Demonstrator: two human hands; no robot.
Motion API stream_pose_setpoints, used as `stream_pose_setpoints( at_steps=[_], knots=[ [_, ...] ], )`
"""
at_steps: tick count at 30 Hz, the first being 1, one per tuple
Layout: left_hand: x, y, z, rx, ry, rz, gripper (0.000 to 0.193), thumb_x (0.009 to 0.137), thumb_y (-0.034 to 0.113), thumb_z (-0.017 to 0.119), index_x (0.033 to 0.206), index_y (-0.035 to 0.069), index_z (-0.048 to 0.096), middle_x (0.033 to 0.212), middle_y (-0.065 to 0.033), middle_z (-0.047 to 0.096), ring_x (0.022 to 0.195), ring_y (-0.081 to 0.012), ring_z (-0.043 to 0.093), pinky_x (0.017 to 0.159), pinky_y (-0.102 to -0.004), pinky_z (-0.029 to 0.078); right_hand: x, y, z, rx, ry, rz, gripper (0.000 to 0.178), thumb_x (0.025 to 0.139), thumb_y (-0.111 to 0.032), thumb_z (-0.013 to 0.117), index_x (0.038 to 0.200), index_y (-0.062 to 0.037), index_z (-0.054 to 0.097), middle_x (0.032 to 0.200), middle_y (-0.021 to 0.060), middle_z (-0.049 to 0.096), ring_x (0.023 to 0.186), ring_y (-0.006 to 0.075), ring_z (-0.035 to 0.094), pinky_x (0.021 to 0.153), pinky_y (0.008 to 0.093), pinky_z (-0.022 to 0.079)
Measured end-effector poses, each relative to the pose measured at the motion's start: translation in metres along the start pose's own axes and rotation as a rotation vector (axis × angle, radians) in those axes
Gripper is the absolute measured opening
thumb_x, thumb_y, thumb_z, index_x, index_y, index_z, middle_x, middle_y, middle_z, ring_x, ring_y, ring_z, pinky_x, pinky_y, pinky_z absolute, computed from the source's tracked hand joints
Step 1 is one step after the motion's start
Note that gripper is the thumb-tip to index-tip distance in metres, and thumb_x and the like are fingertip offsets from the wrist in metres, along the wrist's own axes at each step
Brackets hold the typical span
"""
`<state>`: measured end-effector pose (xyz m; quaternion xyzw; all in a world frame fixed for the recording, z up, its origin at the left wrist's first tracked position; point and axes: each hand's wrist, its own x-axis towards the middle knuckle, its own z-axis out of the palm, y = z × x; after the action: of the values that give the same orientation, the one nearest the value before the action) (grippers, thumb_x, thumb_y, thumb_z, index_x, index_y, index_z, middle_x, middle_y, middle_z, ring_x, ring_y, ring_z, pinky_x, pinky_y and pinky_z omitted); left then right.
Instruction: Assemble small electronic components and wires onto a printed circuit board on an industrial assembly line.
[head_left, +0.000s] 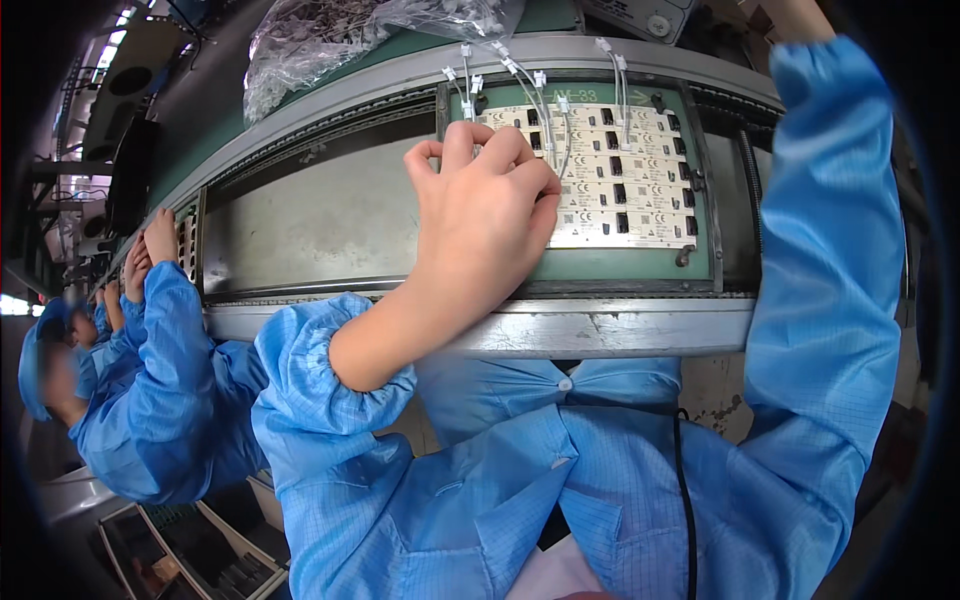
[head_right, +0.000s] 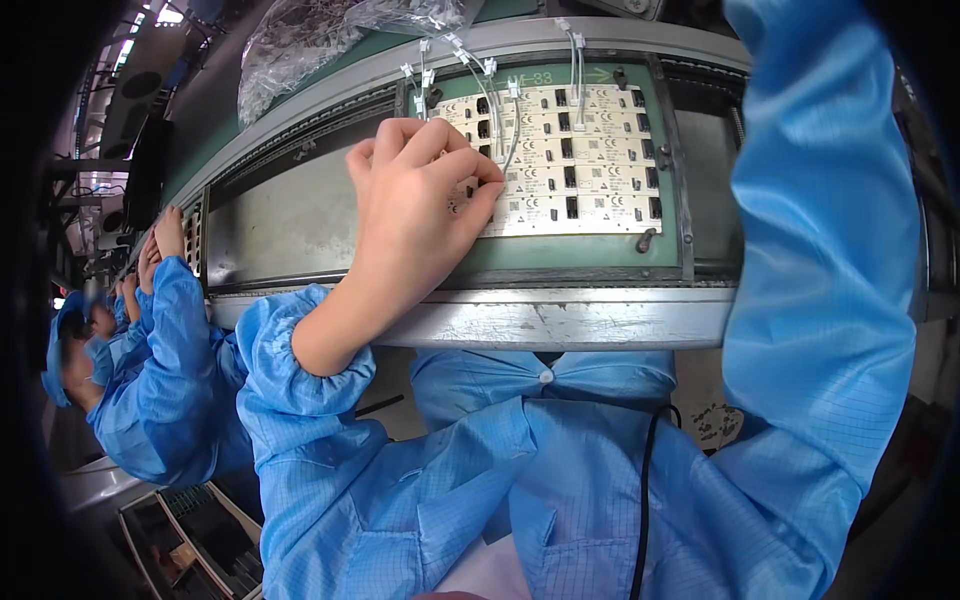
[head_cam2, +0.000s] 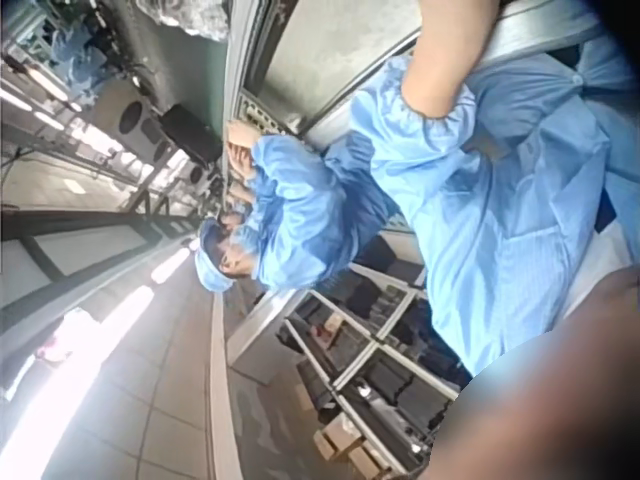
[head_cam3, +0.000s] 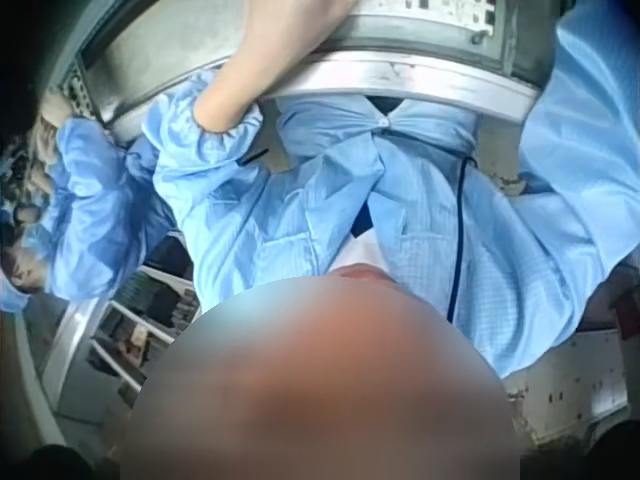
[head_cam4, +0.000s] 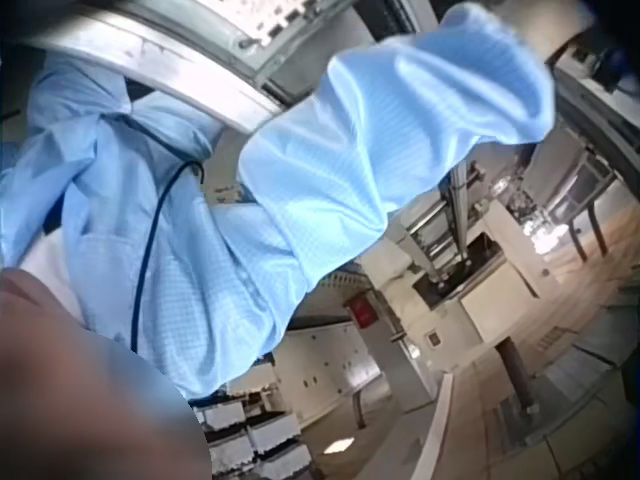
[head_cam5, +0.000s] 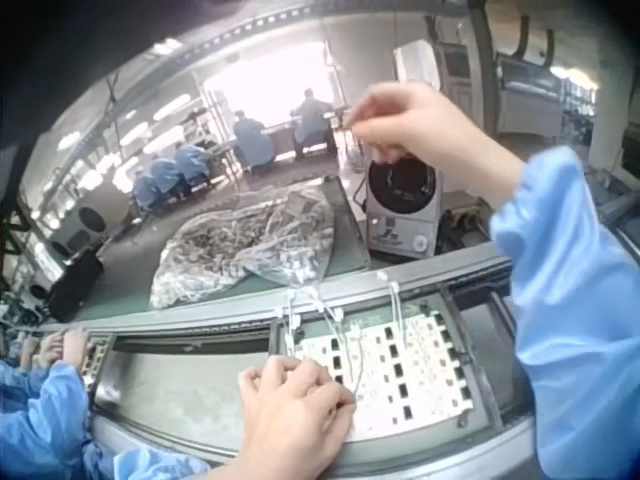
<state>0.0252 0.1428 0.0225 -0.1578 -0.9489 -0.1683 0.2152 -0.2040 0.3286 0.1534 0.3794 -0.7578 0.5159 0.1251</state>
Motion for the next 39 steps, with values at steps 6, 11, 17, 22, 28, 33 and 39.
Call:
stream_pose_setpoints(
  at_steps=[6, 11, 17, 22, 28, 33, 39],
  knots=[
    [0.000, 0.010, 0.000, 0.186, 0.056, 0.095, 0.006, 0.075, 0.014, 0.075, 0.078, 0.012, 0.070, 0.091, 0.0001, 0.059, 0.102, -0.0262, 0.055, 0.090, -0.0512, 0.035, -0.091, 0.004, -0.020, 0.071, -0.052, 0.105, 0.016, 0.094, -0.009, 0.067, 0.105, 0.0016, 0.066, 0.085, 0.0046, 0.067, 0.070, 0.0086, 0.062, 0.062, 0.0222, 0.050],
    [-0.004, 0.010, 0.001, 0.232, 0.062, 0.128, 0.008, 0.076, 0.015, 0.072, 0.081, 0.011, 0.067, 0.092, 0.0002, 0.059, 0.104, -0.0246, 0.055, 0.089, -0.0512, 0.034, -0.134, 0.042, -0.020, 0.091, -0.055, 0.094, 0.016, 0.095, -0.015, 0.065, 0.099, -0.0001, 0.067, 0.082, 0.0056, 0.069, 0.074, 0.0156, 0.068, 0.069, 0.0275, 0.054],
    [-0.013, 0.017, 0.003, 0.323, -0.010, 0.260, 0.007, 0.076, 0.017, 0.066, 0.079, 0.010, 0.066, 0.097, -0.0019, 0.058, 0.106, -0.0230, 0.054, 0.092, -0.0511, 0.036, -0.167, 0.028, -0.023, 0.118, -0.127, 0.115, 0.024, 0.101, -0.012, 0.060, 0.120, 0.0000, 0.067, 0.107, 0.0039, 0.069, 0.093, 0.0086, 0.063, 0.088, 0.0226, 0.049],
    [-0.036, 0.026, 0.014, 0.459, 0.002, 0.219, 0.022, 0.080, 0.018, 0.073, 0.099, 0.011, 0.067, 0.098, -0.0008, 0.056, 0.109, -0.0231, 0.055, 0.090, -0.0473, 0.037, -0.191, 0.011, -0.016, 0.181, -0.033, 0.177, 0.025, 0.100, -0.008, 0.059, 0.121, 0.0027, 0.067, 0.104, 0.0070, 0.070, 0.092, 0.0110, 0.065, 0.090, 0.0253, 0.050],
    [-0.087, 0.028, 0.028, 0.186, -0.090, 0.066, 0.036, 0.079, 0.018, 0.074, 0.114, 0.011, 0.069, 0.113, -0.0040, 0.058, 0.120, -0.0307, 0.050, 0.098, -0.0510, 0.036, -0.243, 0.010, 0.019, 0.225, -0.015, 0.233, 0.022, 0.101, -0.007, 0.058, 0.118, 0.0026, 0.067, 0.103, 0.0086, 0.070, 0.095, 0.0119, 0.065, 0.092, 0.0261, 0.050],
    [0.036, -0.106, -0.060, 0.318, 0.285, 0.218, 0.038, 0.075, 0.009, 0.075, 0.112, 0.015, 0.070, 0.106, -0.0066, 0.068, 0.095, -0.0285, 0.065, 0.083, -0.0490, 0.050, -0.213, 0.000, 0.011, -0.269, -0.085, 0.002, 0.012, 0.095, -0.004, 0.062, 0.105, -0.0005, 0.069, 0.096, 0.0072, 0.068, 0.093, 0.0165, 0.065, 0.104, 0.0362, 0.041],
    [0.057, -0.262, -0.106, 1.111, -0.063, 0.058, 0.036, 0.089, 0.013, 0.059, 0.123, 0.026, 0.064, 0.117, -0.0035, 0.066, 0.105, -0.0253, 0.066, 0.083, -0.0452, 0.047, -0.211, 0.004, 0.034, -0.600, -0.007, -0.235, 0.008, 0.088, -0.002, 0.069, 0.096, -0.0036, 0.068, 0.087, 0.0045, 0.066, 0.087, 0.0210, 0.064, 0.111, 0.0485, 0.034]
  ],
)
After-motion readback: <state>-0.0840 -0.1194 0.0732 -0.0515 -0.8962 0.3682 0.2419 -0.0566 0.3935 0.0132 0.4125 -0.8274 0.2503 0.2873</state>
